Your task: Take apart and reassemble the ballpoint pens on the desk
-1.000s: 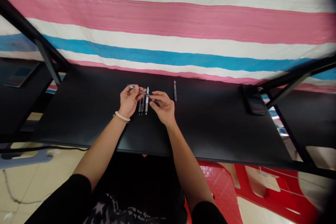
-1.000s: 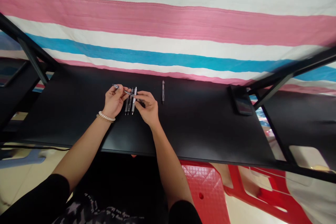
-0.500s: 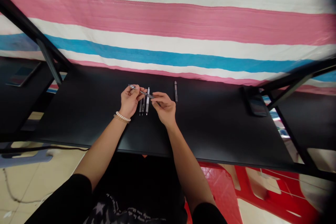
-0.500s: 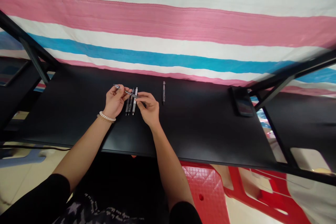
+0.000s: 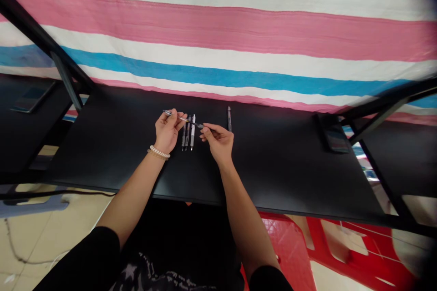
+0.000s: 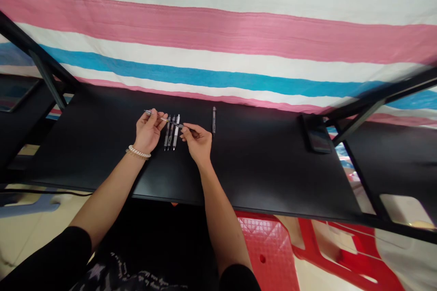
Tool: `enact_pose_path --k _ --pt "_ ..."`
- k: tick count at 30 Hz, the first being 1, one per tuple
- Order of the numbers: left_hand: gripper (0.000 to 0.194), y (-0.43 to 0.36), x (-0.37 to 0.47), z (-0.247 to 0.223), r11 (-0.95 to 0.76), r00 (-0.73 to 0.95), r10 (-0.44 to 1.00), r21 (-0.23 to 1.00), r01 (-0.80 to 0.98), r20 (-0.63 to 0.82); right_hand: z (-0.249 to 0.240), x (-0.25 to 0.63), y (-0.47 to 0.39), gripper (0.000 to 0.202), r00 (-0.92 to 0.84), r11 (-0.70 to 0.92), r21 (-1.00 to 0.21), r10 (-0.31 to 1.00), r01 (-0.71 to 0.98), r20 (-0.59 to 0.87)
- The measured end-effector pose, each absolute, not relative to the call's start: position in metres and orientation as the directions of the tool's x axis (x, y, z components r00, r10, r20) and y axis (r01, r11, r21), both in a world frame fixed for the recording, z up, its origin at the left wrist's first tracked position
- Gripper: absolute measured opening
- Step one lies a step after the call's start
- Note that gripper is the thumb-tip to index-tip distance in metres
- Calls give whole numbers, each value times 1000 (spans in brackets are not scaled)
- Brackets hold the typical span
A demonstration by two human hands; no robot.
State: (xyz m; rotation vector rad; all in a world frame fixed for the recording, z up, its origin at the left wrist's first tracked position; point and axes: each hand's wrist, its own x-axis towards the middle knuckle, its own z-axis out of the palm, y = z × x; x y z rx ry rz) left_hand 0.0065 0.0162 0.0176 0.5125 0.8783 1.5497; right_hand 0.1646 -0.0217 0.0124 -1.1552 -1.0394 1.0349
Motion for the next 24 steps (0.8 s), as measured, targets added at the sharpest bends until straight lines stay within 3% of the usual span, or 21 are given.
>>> enact_pose_path --k 7,11,16,18,21,24 --pt "31 8 16 17 69 -53 991 796 -601 -126 9 155 -25 40 173 112 -990 980 -89 96" --pt "34 7 16 18 64 -35 994 803 -593 -106 9 158 -26 47 94 17 -999 996 -36 14" --pt "36 9 13 18 31 -93 990 798 -602 -108 9 164 -25 41 118 162 -986 979 48 166" --pt "34 10 12 17 30 -99 989 804 -594 -110 9 165 -24 39 71 140 -988 987 64 144" --pt "33 11 12 15 31 -92 990 806 -591 -105 10 166 -23 46 47 72 -997 996 22 73" --pt "33 11 12 15 28 -101 989 799 -601 -110 10 166 -23 47 28 108 -993 994 -37 107"
